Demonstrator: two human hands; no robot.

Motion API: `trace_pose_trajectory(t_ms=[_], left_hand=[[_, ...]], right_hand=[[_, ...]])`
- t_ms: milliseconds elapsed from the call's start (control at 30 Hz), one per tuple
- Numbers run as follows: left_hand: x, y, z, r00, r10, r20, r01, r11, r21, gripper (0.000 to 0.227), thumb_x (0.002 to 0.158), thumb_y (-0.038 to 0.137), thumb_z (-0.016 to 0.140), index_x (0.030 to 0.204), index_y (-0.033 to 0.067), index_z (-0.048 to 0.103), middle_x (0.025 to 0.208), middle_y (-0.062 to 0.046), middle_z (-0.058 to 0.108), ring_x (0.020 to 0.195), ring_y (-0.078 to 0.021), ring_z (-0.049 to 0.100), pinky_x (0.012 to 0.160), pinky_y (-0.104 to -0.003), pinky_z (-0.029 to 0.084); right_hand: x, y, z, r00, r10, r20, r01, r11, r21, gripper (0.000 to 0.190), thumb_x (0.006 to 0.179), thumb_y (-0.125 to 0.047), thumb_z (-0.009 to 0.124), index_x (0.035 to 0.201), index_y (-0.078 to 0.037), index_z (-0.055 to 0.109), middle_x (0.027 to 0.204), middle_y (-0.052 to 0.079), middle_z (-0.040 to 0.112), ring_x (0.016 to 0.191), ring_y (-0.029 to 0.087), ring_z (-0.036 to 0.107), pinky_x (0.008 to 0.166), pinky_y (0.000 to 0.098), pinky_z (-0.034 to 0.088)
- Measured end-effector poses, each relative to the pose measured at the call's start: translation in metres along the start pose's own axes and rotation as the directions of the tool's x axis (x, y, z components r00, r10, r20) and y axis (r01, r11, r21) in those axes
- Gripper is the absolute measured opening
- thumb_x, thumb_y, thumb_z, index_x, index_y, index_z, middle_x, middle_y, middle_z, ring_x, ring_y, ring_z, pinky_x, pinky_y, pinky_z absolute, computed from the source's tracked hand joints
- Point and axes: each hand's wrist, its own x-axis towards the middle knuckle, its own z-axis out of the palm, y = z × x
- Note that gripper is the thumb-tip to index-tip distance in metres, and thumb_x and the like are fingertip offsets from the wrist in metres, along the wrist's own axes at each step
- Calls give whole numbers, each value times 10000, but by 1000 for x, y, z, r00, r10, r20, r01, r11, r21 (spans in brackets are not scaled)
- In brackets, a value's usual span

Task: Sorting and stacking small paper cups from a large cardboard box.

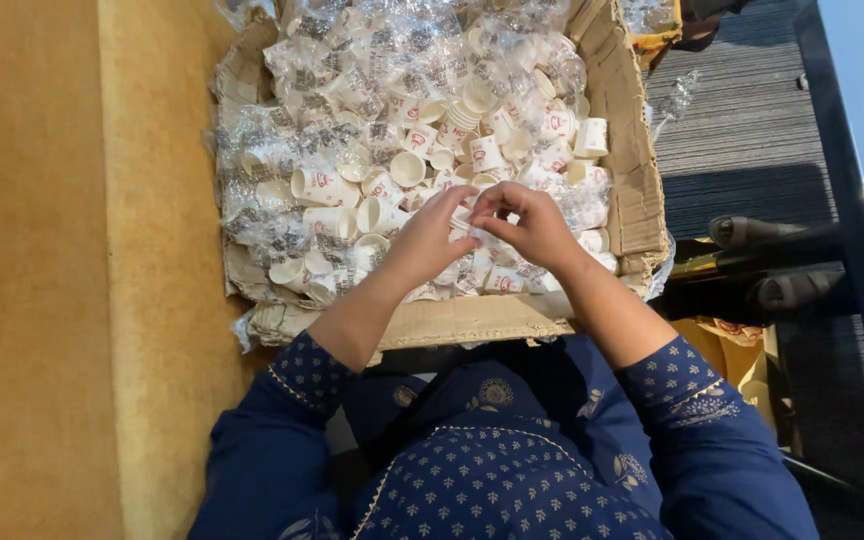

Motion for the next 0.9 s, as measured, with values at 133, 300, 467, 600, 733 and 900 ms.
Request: trace_pose_trajectory(t_ms=[133, 300, 467, 600, 733, 900], left_hand=[[-3, -3, 0, 1000, -13, -3, 13, 996, 85, 693, 838, 213, 804, 1451, 157, 486, 1395, -132, 590, 1330, -317, 580, 1101, -437, 484], [7, 8, -9, 965, 209, -160, -203, 978, 53, 741, 921, 195, 798, 1484, 62, 335, 1458, -210, 475, 1299, -402, 535, 1046, -457, 460], [15, 36, -27, 991, 29, -128, -33, 999, -31, 694, 959, 243, 728, 1511, 122, 327, 1431, -150, 537, 1148, -313, 642, 874, -398, 573], [20, 10, -16, 958, 199, -207, -195, 980, 38, 819, 898, 213, 799, 1530, 124, 286, 1292, -148, 642, 1181, -347, 646, 962, -440, 540], [19, 8, -14, 957, 163, -238, -163, 986, 20, 850, 867, 207, 839, 1517, 134, 296, 1310, -205, 631, 1220, -373, 643, 987, -446, 542], [21, 12, -13, 987, 35, -159, -21, 996, 88, 881, 853, 239, 849, 1510, 136, 272, 1366, -254, 616, 1146, -431, 656, 931, -478, 541]], right_hand=[[6, 13, -32, 953, -169, -251, 104, 962, -253, 176, 976, -29, 721, 1149, -49, 693, 1126, 80, 727, 989, 162, 678, 798, 279, 507], [6, 109, -57, 728, 119, -675, -516, 744, -424, 391, 899, -91, 727, 1283, -94, 657, 1214, 191, 608, 1104, 327, 607, 994, 439, 491], [17, 129, -60, 781, 84, -618, -486, 704, -518, 529, 859, -102, 724, 1376, -67, 616, 1290, 234, 632, 1194, 415, 548, 1026, 519, 402], [21, 161, -73, 702, 140, -699, -396, 891, -220, 476, 892, -50, 651, 1368, -48, 655, 1329, 185, 656, 1219, 323, 634, 1061, 413, 474], [17, 91, -60, 637, 170, -752, -136, 985, 108, 313, 952, -62, 682, 1264, -63, 697, 1235, 88, 727, 1113, 220, 704, 962, 335, 556], [7, -31, -13, 806, -343, -482, 144, 904, -403, 212, 934, 45, 749, 1112, -18, 652, 1059, 109, 690, 950, 230, 655, 791, 342, 516]])
